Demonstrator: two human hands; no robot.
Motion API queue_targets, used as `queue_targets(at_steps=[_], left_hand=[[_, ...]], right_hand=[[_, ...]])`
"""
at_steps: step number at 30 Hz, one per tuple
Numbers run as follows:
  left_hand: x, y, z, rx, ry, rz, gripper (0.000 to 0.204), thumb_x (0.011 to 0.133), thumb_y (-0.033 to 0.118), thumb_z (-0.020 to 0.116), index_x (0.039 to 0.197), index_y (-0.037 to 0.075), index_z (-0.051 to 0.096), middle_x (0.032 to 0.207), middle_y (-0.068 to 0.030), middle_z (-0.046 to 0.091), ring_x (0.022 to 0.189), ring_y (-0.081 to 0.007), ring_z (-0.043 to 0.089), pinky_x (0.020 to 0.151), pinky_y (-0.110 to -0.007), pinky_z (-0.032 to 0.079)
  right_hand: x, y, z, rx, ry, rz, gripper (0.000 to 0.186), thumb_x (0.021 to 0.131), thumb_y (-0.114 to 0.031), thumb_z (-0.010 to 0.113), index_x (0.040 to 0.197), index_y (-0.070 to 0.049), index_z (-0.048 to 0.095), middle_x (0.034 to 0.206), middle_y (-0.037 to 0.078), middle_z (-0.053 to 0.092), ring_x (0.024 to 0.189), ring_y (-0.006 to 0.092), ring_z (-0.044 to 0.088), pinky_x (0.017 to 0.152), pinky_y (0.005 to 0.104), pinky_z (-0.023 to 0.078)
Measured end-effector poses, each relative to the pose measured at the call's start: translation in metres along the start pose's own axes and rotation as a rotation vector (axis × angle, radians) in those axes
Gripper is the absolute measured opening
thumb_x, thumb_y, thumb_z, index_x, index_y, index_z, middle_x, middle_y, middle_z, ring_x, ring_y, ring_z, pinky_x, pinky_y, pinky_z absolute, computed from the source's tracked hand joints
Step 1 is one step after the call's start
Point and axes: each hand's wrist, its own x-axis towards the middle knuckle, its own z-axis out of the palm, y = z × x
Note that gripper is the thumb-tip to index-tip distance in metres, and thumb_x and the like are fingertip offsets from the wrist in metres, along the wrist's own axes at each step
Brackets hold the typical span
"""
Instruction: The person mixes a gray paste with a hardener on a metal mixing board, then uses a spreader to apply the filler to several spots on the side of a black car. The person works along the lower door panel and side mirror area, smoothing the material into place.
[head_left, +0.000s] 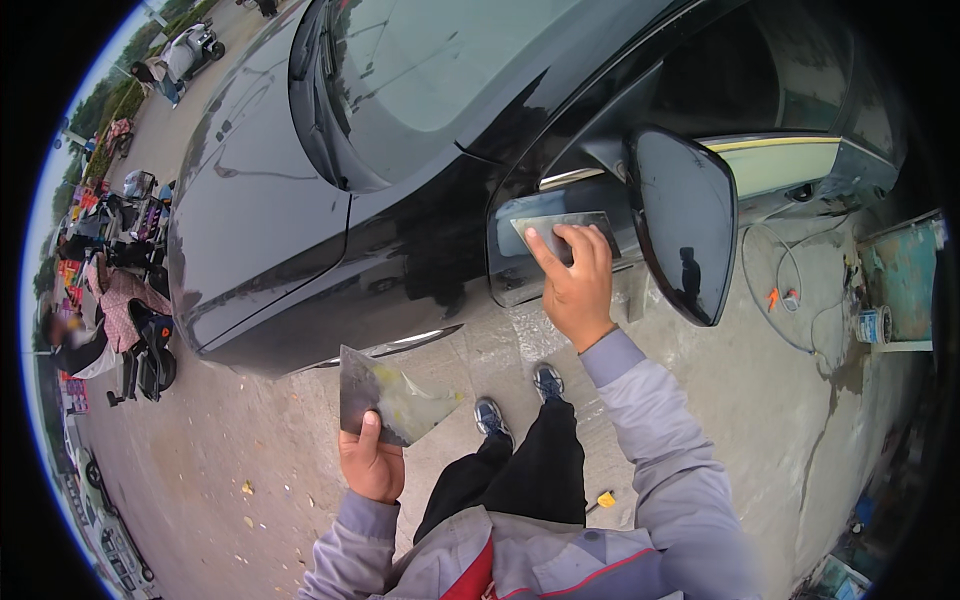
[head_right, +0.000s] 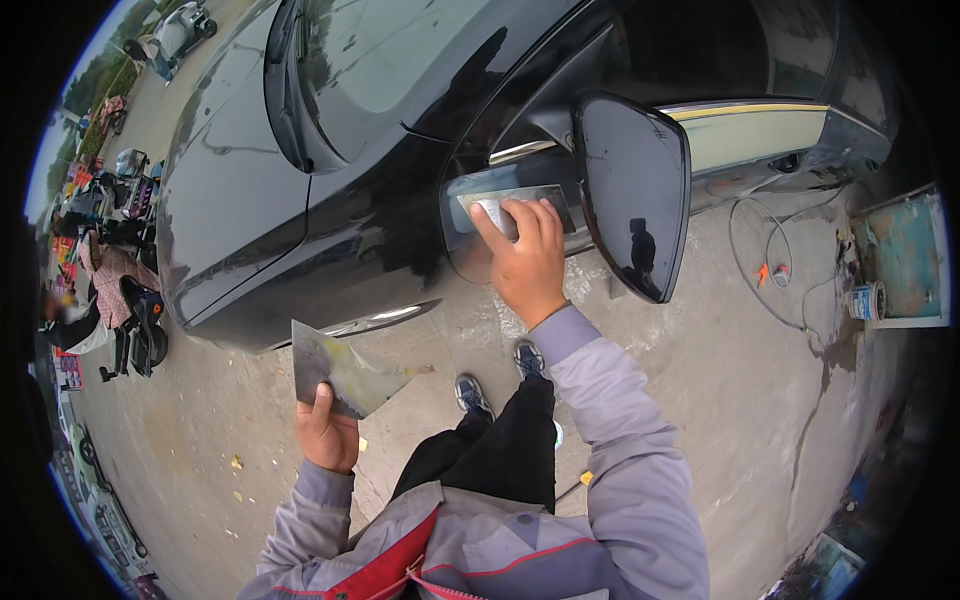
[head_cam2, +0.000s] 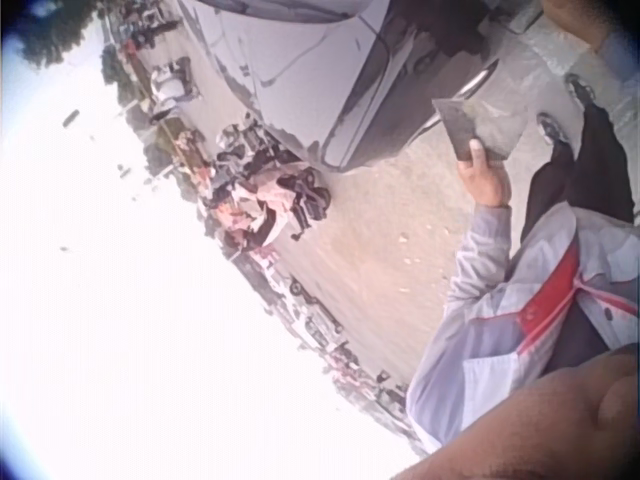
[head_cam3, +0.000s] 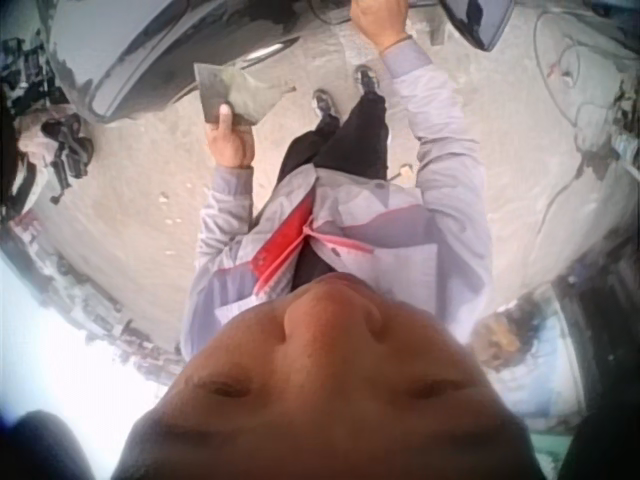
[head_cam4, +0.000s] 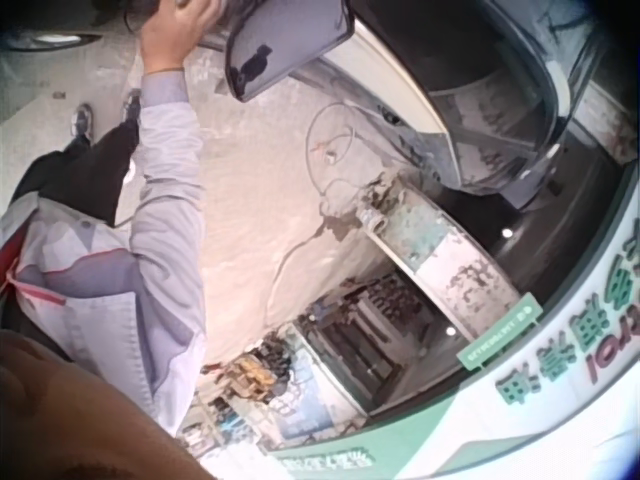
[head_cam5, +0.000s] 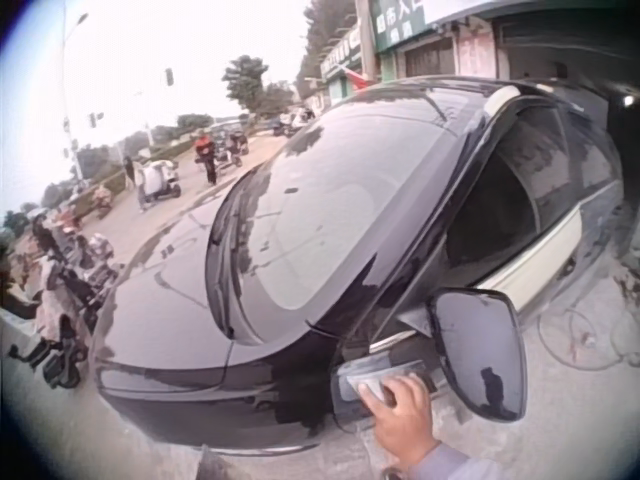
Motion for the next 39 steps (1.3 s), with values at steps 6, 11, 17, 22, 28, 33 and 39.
queue_targets(at_steps=[6, 11, 17, 22, 28, 33, 39], left_hand=[[-0.003, 0.002, -0.002, -0.023, 0.013, -0.026, 0.037, 0.109, 0.005, 0.056, 0.146, 0.003, 0.058, 0.147, -0.0095, 0.063, 0.135, -0.0243, 0.061, 0.117, -0.044, 0.048], [-0.002, 0.000, -0.009, -0.021, 0.039, -0.037, 0.038, 0.109, 0.005, 0.056, 0.146, 0.003, 0.057, 0.147, -0.0097, 0.063, 0.135, -0.0244, 0.061, 0.117, -0.043, 0.048], [-0.001, -0.001, -0.011, -0.027, 0.035, -0.048, 0.038, 0.109, 0.005, 0.056, 0.147, 0.003, 0.056, 0.148, -0.0097, 0.063, 0.136, -0.0247, 0.061, 0.118, -0.044, 0.048], [0.000, -0.002, -0.012, -0.041, 0.032, -0.072, 0.038, 0.109, 0.005, 0.056, 0.147, 0.003, 0.056, 0.148, -0.0098, 0.063, 0.136, -0.0246, 0.060, 0.117, -0.044, 0.048], [0.002, -0.003, -0.011, -0.046, 0.030, -0.078, 0.037, 0.109, 0.004, 0.056, 0.147, 0.003, 0.057, 0.148, -0.0101, 0.063, 0.135, -0.0248, 0.061, 0.117, -0.044, 0.048], [0.002, -0.003, -0.011, -0.042, 0.031, -0.080, 0.037, 0.109, 0.005, 0.055, 0.147, 0.004, 0.057, 0.148, -0.0103, 0.063, 0.135, -0.0250, 0.061, 0.117, -0.045, 0.048], [0.002, -0.004, -0.013, -0.042, 0.021, -0.088, 0.037, 0.109, 0.005, 0.055, 0.147, 0.004, 0.057, 0.148, -0.0100, 0.063, 0.136, -0.0250, 0.061, 0.117, -0.045, 0.048]], right_hand=[[0.015, 0.022, 0.025, -0.113, -0.013, -0.131, 0.061, 0.083, -0.002, 0.065, 0.138, -0.028, 0.070, 0.129, 0.014, 0.062, 0.123, 0.0387, 0.054, 0.116, 0.0623, 0.039], [0.018, 0.025, 0.032, -0.114, -0.026, -0.129, 0.062, 0.083, -0.001, 0.065, 0.138, -0.027, 0.070, 0.131, 0.014, 0.061, 0.124, 0.0397, 0.054, 0.116, 0.0634, 0.037], [0.021, 0.021, 0.034, -0.103, -0.044, -0.138, 0.059, 0.083, -0.002, 0.067, 0.136, -0.027, 0.071, 0.130, 0.014, 0.062, 0.123, 0.0397, 0.053, 0.116, 0.0635, 0.036], [0.019, 0.015, 0.033, -0.100, -0.088, -0.128, 0.058, 0.084, -0.002, 0.067, 0.135, -0.028, 0.073, 0.129, 0.014, 0.062, 0.123, 0.0396, 0.053, 0.115, 0.0618, 0.037], [0.011, 0.007, 0.037, -0.088, -0.099, -0.124, 0.057, 0.084, -0.002, 0.066, 0.135, -0.028, 0.073, 0.128, 0.014, 0.063, 0.122, 0.0397, 0.053, 0.114, 0.0618, 0.037], [-0.004, 0.003, 0.041, -0.073, -0.134, -0.111, 0.057, 0.084, -0.002, 0.066, 0.135, -0.027, 0.072, 0.129, 0.014, 0.063, 0.122, 0.0396, 0.053, 0.115, 0.0628, 0.036], [-0.026, 0.003, 0.046, -0.075, -0.193, -0.116, 0.060, 0.083, -0.002, 0.065, 0.137, -0.027, 0.071, 0.130, 0.014, 0.062, 0.124, 0.0391, 0.052, 0.116, 0.0637, 0.035]])
